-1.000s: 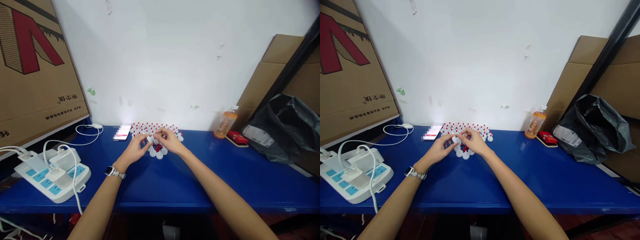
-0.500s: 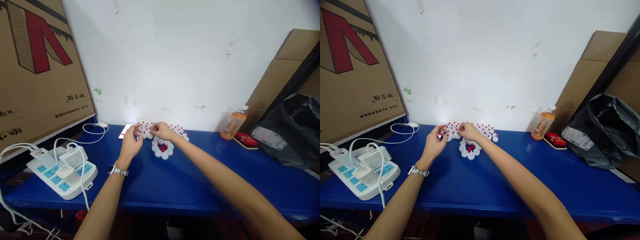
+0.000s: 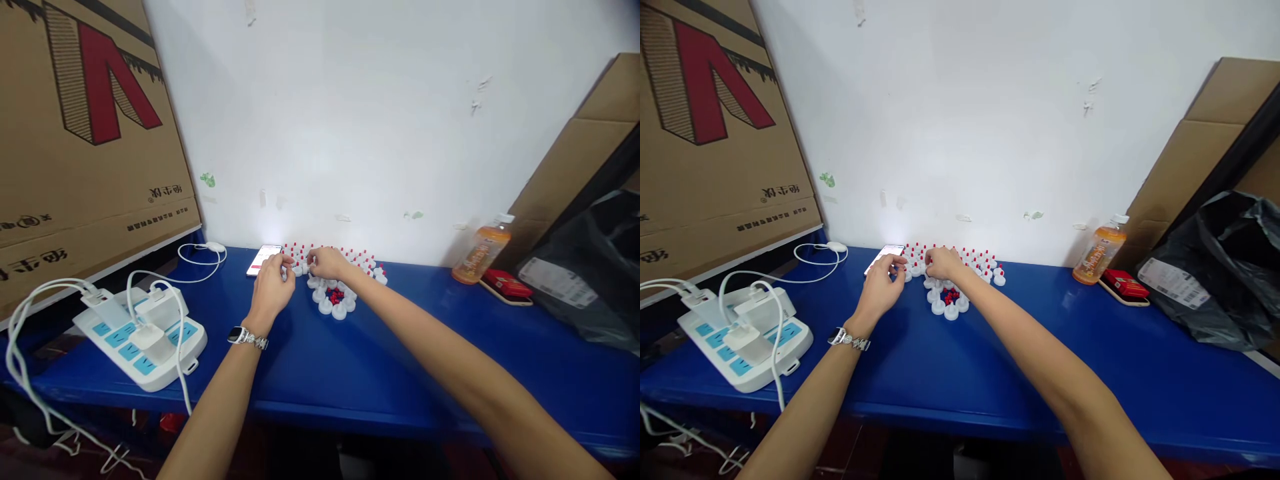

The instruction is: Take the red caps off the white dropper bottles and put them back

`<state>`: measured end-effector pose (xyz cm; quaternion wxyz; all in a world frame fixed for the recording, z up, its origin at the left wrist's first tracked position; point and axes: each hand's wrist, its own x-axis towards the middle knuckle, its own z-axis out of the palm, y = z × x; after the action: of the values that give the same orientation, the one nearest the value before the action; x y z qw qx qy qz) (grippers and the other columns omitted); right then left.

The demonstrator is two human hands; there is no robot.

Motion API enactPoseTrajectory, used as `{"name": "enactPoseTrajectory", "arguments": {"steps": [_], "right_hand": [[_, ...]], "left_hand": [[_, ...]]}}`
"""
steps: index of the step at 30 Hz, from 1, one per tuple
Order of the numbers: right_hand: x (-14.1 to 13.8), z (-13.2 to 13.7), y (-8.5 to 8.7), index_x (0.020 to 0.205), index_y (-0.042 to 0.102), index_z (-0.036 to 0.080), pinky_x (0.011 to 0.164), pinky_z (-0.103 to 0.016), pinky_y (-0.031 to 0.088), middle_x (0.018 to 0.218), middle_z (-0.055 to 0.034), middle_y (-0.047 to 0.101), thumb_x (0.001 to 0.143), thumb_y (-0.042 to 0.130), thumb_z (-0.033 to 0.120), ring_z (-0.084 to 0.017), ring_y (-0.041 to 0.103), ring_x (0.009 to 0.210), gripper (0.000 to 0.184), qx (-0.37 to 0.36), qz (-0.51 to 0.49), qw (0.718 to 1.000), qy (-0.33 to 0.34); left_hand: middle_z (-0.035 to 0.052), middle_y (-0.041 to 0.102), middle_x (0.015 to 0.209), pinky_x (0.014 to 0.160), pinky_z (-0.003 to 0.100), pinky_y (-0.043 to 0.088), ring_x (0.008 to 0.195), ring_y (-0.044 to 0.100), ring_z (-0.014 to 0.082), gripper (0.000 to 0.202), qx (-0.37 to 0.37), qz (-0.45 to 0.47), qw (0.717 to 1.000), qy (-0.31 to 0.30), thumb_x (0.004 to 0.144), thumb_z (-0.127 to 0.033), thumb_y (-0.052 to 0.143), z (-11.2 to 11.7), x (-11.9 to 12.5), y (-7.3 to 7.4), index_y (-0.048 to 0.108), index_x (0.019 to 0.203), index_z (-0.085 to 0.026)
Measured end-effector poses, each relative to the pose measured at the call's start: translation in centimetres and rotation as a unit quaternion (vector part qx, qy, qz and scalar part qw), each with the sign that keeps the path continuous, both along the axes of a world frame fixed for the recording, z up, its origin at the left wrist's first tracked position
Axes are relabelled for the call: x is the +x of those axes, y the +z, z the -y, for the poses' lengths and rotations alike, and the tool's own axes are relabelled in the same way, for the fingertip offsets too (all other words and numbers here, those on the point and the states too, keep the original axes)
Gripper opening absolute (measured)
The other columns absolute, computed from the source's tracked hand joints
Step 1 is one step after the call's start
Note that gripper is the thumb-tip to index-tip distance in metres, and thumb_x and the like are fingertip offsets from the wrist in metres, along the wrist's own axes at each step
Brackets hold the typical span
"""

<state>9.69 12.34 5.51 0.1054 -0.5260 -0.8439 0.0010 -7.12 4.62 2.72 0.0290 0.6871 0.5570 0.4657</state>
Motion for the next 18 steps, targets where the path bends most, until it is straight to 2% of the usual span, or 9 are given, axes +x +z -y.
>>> {"name": "enactPoseTrajectory", "arguments": {"steps": [2, 6, 11, 13, 16, 18], "right_hand": [[-0.2, -0.3, 0.0, 0.102, 0.072, 0.022, 0.085, -0.032, 0.042, 0.105, -0.0055, 0.074, 0.074, 0.066, 0.022, -0.024, 0.065, 0.099, 0.029, -0.006, 0.021, 1.000, 0.000], [-0.6, -0.7, -0.2, 0.091, 0.074, 0.020, 0.094, -0.037, 0.038, 0.099, -0.0082, 0.075, 0.074, 0.067, 0.019, -0.026, 0.066, 0.100, 0.018, -0.005, 0.030, 1.000, 0.004], [0.0, -0.4, 0.2, 0.090, 0.074, 0.018, 0.095, -0.038, 0.035, 0.096, -0.0085, 0.074, 0.079, 0.066, 0.023, -0.024, 0.065, 0.095, 0.014, 0.010, 0.018, 0.999, 0.030], [0.8, 0.2, 0.6, 0.090, 0.073, 0.019, 0.091, -0.036, 0.037, 0.093, -0.0071, 0.073, 0.080, 0.067, 0.026, -0.023, 0.063, 0.093, 0.014, 0.019, -0.013, 0.998, 0.053], [2.4, 2.0, 1.1, 0.088, 0.072, 0.018, 0.086, -0.033, 0.039, 0.092, -0.0072, 0.070, 0.081, 0.068, 0.027, -0.023, 0.059, 0.095, 0.012, 0.054, -0.087, 0.990, 0.095], [3.5, 3.6, 1.2, 0.087, 0.071, 0.018, 0.087, -0.033, 0.040, 0.094, -0.0075, 0.069, 0.081, 0.068, 0.025, -0.022, 0.057, 0.098, 0.010, 0.073, -0.140, 0.980, 0.124]], "left_hand": [[0.0061, 0.068, 0.101, 0.083, 0.038, 0.048, 0.090, 0.061, 0.0223, 0.020, -0.007, -0.008, 1.000, 0.000, 0.085, -0.016, 0.050, 0.1, 0.1, 0.0, 0.062, 0.100, -0.021], [0.0060, 0.067, 0.099, 0.082, 0.037, 0.048, 0.091, 0.060, 0.0225, 0.018, -0.018, -0.019, 1.000, 0.000, 0.086, -0.019, 0.051, 0.1, 0.2, 0.0, 0.063, 0.099, -0.021], [0.0069, 0.064, 0.096, 0.084, 0.040, 0.048, 0.091, 0.060, 0.0235, 0.016, -0.008, -0.020, 1.000, -0.018, 0.088, -0.022, 0.052, -0.3, 0.0, -0.3, 0.063, 0.100, -0.020], [0.0088, 0.062, 0.104, 0.089, 0.042, 0.048, 0.099, 0.059, 0.0248, 0.020, 0.015, -0.013, 0.999, -0.043, 0.090, -0.025, 0.052, -0.3, 0.1, -0.3, 0.064, 0.105, -0.020], [0.0099, 0.059, 0.120, 0.097, 0.042, 0.046, 0.113, 0.055, 0.0254, 0.030, 0.043, -0.008, 0.993, -0.113, 0.093, -0.030, 0.052, -0.1, 0.6, -0.3, 0.061, 0.121, -0.023], [0.0089, 0.059, 0.122, 0.095, 0.040, 0.047, 0.111, 0.057, 0.0238, 0.034, 0.039, -0.009, 0.985, -0.168, 0.095, -0.033, 0.052, 0.2, 1.1, -0.2, 0.058, 0.127, -0.024]]}}
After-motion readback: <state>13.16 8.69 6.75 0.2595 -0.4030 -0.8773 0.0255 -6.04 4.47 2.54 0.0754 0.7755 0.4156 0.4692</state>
